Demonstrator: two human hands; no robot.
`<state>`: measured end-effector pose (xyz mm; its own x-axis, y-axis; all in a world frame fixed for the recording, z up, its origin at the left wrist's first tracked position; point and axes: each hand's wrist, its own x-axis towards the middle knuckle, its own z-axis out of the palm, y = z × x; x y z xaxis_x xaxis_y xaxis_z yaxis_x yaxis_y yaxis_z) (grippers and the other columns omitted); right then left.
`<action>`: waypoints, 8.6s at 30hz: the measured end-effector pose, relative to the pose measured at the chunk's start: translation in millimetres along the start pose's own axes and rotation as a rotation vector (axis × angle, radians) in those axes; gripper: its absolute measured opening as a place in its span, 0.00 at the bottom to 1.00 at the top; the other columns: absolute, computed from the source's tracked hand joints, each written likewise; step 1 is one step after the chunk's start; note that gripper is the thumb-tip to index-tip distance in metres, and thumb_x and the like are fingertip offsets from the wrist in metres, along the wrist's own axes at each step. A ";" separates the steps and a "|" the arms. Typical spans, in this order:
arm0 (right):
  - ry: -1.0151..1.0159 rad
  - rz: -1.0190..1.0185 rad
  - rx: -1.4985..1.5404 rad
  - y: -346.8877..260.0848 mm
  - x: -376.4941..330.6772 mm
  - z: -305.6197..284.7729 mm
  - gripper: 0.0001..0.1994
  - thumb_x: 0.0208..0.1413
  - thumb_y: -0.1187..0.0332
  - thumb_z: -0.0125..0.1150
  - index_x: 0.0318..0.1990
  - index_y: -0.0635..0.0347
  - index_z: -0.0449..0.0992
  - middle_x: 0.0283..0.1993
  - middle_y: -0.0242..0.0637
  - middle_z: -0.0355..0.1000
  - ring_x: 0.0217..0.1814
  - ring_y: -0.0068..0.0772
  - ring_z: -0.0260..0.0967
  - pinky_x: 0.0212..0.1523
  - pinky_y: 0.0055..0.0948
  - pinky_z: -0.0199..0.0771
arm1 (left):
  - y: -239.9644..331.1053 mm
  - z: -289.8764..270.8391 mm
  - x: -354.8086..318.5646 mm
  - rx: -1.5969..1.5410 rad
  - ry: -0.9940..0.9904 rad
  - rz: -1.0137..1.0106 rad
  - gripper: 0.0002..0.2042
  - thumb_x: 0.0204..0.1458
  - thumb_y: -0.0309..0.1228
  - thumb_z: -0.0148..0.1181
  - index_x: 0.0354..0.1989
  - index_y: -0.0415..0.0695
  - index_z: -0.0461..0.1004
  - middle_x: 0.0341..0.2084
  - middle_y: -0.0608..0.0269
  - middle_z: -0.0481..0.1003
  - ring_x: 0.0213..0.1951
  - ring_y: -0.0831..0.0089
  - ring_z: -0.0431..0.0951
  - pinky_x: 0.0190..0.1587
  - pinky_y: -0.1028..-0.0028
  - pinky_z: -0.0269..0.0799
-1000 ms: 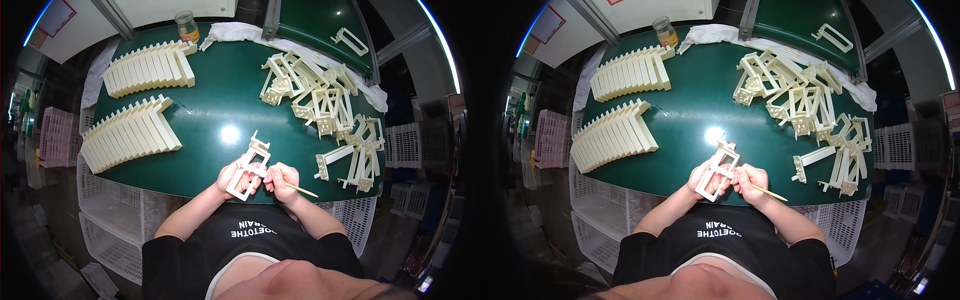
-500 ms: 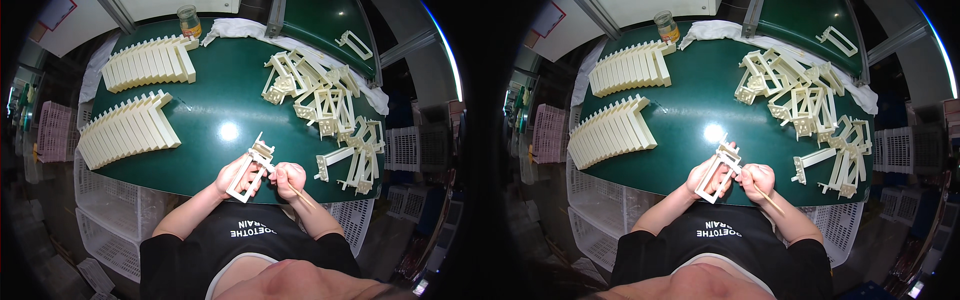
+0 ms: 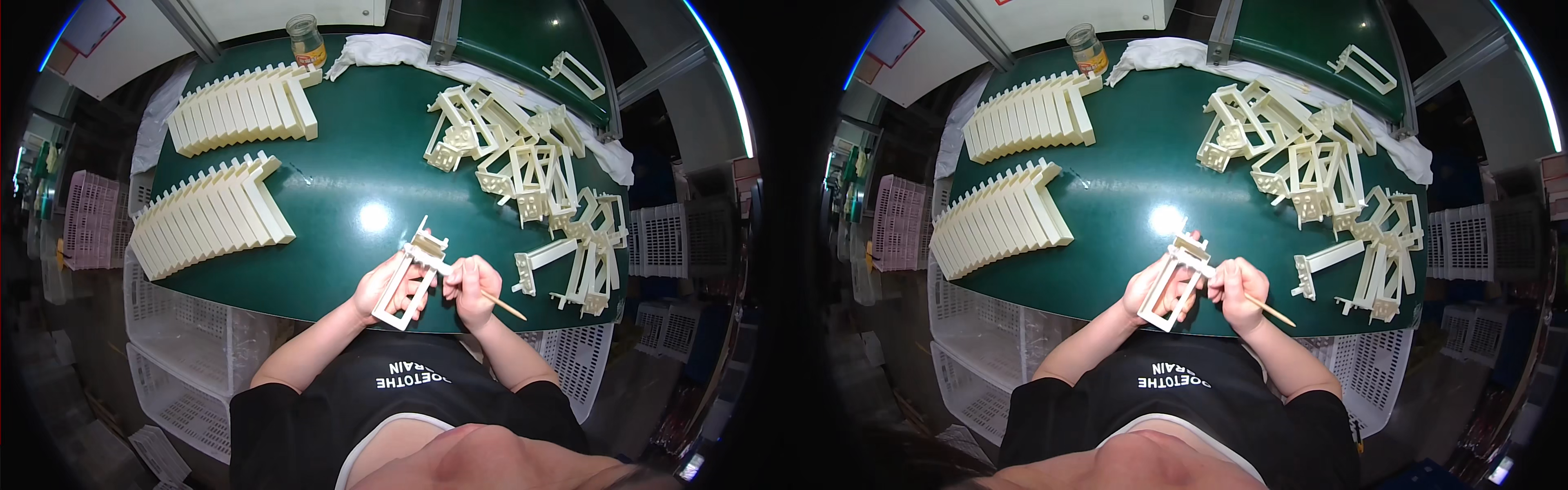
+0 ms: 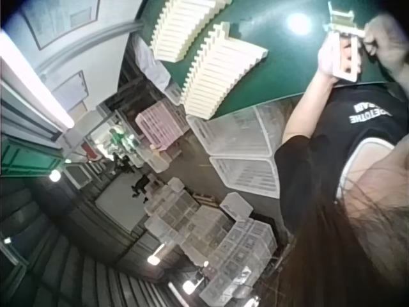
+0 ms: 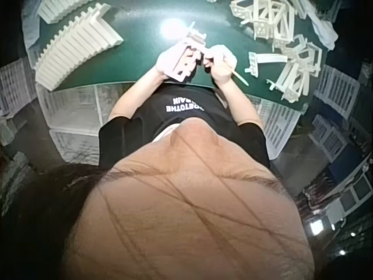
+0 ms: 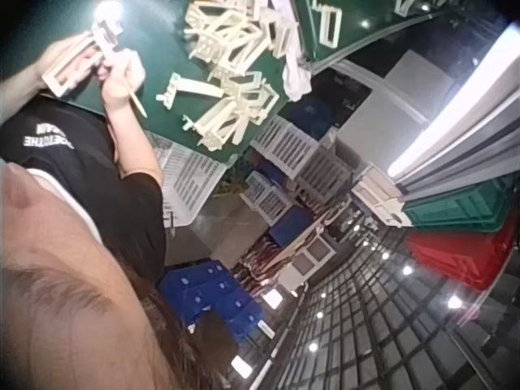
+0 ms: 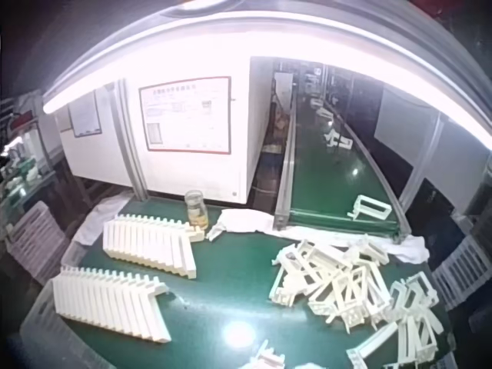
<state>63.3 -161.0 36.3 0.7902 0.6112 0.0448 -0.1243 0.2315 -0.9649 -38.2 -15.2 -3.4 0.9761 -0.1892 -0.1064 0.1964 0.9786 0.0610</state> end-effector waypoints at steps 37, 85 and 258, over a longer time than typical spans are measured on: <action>-0.312 -0.590 -0.796 -50.7 17.9 9.1 0.09 0.47 0.80 0.56 0.18 0.62 0.68 0.16 0.35 0.69 0.15 0.32 0.68 0.17 0.27 0.71 | -9.2 22.9 1.5 1.482 0.399 0.701 0.26 0.61 0.30 0.42 0.68 0.41 0.49 0.39 0.57 0.63 0.33 0.73 0.69 0.42 0.75 0.67; -0.104 -0.635 -0.329 -5.4 17.9 -6.1 0.14 0.64 0.63 0.49 0.29 0.62 0.71 0.25 0.39 0.71 0.20 0.32 0.67 0.21 0.28 0.67 | 7.2 39.4 -4.1 0.779 0.388 0.493 0.31 0.57 0.27 0.52 0.67 0.38 0.46 0.56 0.53 0.63 0.51 0.66 0.73 0.53 0.63 0.72; -0.154 -0.247 -0.130 -8.0 34.0 49.8 0.11 0.64 0.68 0.47 0.32 0.66 0.70 0.30 0.40 0.70 0.26 0.24 0.68 0.25 0.18 0.66 | 59.6 6.9 -4.4 -0.026 -0.084 0.180 0.26 0.63 0.48 0.34 0.61 0.41 0.58 0.44 0.55 0.70 0.37 0.67 0.76 0.35 0.67 0.82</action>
<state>61.3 -104.4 58.4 0.6858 0.6580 0.3110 0.1458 0.2945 -0.9445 -30.1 43.5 7.6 0.9998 -0.0160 -0.0130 0.0166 0.9988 0.0456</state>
